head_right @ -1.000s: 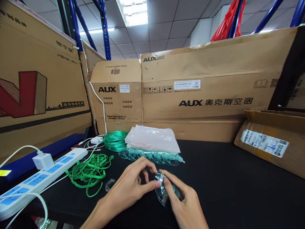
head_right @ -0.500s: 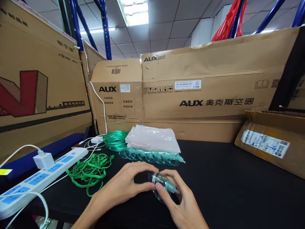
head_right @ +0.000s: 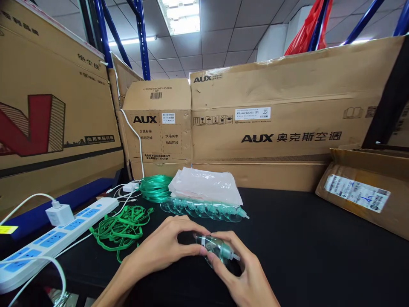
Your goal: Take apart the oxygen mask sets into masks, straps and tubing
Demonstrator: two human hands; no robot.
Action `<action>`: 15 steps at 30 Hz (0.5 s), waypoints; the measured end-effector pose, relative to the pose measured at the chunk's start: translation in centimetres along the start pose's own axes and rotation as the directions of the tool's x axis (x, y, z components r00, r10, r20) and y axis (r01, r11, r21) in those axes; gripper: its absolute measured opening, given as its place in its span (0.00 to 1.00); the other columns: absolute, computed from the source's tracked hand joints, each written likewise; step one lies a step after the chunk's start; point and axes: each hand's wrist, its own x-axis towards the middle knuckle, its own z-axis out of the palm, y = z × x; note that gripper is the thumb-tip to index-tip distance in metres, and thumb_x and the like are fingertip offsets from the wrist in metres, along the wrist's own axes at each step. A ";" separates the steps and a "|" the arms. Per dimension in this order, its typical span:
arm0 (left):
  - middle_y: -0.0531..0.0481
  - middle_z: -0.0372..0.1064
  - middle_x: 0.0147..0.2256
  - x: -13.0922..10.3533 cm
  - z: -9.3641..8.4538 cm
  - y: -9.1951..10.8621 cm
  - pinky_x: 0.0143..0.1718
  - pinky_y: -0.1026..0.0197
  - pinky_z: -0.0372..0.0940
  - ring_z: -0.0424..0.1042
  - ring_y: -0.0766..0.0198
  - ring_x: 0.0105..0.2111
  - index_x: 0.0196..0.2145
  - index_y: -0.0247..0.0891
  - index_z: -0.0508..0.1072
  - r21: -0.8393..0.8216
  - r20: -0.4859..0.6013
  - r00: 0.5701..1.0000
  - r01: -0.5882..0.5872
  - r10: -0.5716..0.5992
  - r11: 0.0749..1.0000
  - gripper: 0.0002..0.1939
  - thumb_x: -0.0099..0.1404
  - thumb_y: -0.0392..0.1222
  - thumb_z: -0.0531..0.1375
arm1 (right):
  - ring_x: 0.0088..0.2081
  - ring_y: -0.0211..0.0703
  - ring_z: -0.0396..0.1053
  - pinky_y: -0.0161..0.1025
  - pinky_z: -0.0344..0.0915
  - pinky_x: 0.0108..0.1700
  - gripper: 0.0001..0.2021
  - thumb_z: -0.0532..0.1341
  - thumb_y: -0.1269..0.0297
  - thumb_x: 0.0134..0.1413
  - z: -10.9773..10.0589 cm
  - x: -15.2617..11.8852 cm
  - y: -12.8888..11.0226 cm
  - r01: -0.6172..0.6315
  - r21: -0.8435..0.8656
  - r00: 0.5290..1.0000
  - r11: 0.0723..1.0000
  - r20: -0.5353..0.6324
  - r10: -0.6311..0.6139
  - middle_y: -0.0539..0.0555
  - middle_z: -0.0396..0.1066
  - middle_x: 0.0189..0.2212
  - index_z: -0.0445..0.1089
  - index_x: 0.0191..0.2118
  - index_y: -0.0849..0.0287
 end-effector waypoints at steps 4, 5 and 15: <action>0.59 0.79 0.46 0.2 0.2 -0.1 0.54 0.61 0.59 0.74 0.60 0.47 0.52 0.57 0.79 0.009 -0.013 0.998 -0.055 0.055 0.998 0.18 0.64 0.54 0.68 | 0.35 0.43 0.75 0.34 0.70 0.39 0.14 0.64 0.51 0.61 -0.1 0.1 0.4 -0.041 0.027 0.999 0.999 -0.027 0.042 0.49 0.76 0.36 0.71 0.48 0.51; 0.59 0.79 0.46 0.3 0.3 -0.2 0.53 0.61 0.59 0.74 0.61 0.47 0.53 0.56 0.78 0.008 -0.011 0.997 -0.078 0.078 0.997 0.18 0.65 0.53 0.68 | 0.31 0.41 0.73 0.34 0.69 0.36 0.15 0.64 0.50 0.61 -0.1 0.2 0.5 -0.052 0.032 0.998 0.998 -0.033 0.053 0.47 0.75 0.33 0.70 0.49 0.51; 0.62 0.79 0.48 0.3 0.1 0.1 0.52 0.59 0.60 0.73 0.62 0.46 0.54 0.56 0.77 0.028 0.009 0.978 -0.209 0.209 0.977 0.19 0.66 0.45 0.69 | 0.25 0.39 0.67 0.36 0.63 0.32 0.17 0.62 0.45 0.61 0.2 0.0 0.6 -0.113 0.052 0.993 0.992 -0.032 0.115 0.46 0.70 0.26 0.71 0.44 0.54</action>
